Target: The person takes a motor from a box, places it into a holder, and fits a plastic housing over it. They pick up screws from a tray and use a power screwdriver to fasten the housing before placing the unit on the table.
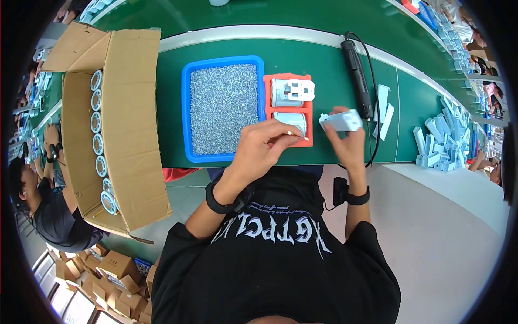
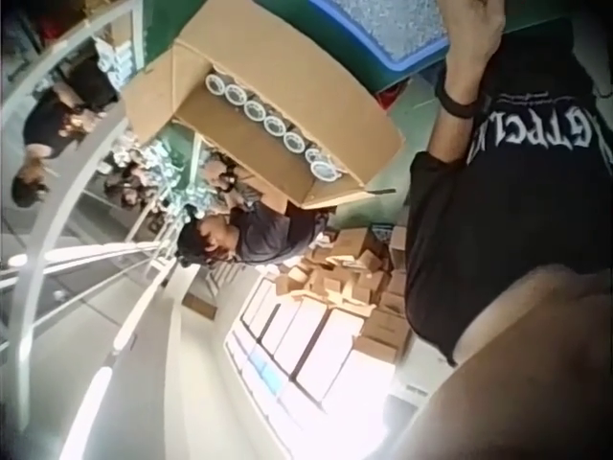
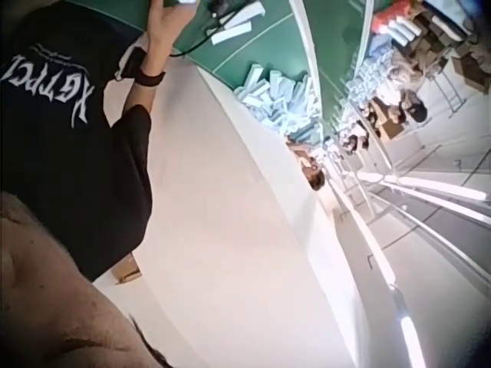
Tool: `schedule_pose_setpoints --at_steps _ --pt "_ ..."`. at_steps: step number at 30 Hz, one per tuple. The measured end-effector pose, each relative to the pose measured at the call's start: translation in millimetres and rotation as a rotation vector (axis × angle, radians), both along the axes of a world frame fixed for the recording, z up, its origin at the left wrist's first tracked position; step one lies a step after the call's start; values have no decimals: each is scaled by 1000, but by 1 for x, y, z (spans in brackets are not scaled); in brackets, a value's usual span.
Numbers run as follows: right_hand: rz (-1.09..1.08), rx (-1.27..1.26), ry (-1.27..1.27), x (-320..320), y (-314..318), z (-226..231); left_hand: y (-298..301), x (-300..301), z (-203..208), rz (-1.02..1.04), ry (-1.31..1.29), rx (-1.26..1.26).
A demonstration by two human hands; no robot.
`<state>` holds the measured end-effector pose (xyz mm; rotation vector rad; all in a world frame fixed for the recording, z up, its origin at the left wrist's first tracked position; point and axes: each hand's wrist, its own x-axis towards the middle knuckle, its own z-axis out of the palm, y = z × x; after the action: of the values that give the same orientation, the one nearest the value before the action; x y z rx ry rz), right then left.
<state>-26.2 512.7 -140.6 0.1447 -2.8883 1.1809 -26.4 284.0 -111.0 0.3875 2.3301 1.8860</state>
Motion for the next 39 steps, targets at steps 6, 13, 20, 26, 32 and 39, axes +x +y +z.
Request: schedule_pose_setpoints --at_steps 6,13,20,26,32,39 --pt "169 -844 72 13 -17 38 5 0 -2 58 24 33" --pt "332 -877 217 8 -38 40 9 5 -5 114 23 115" --pt "441 -658 213 4 -41 35 6 3 -8 53 76 48" --pt "468 -636 191 4 -41 37 18 7 -25 114 355 -41" --pt "475 -609 174 4 -40 35 11 7 -20 131 380 -179" --pt "443 -136 109 -4 -47 31 -5 4 -13 136 212 -330"
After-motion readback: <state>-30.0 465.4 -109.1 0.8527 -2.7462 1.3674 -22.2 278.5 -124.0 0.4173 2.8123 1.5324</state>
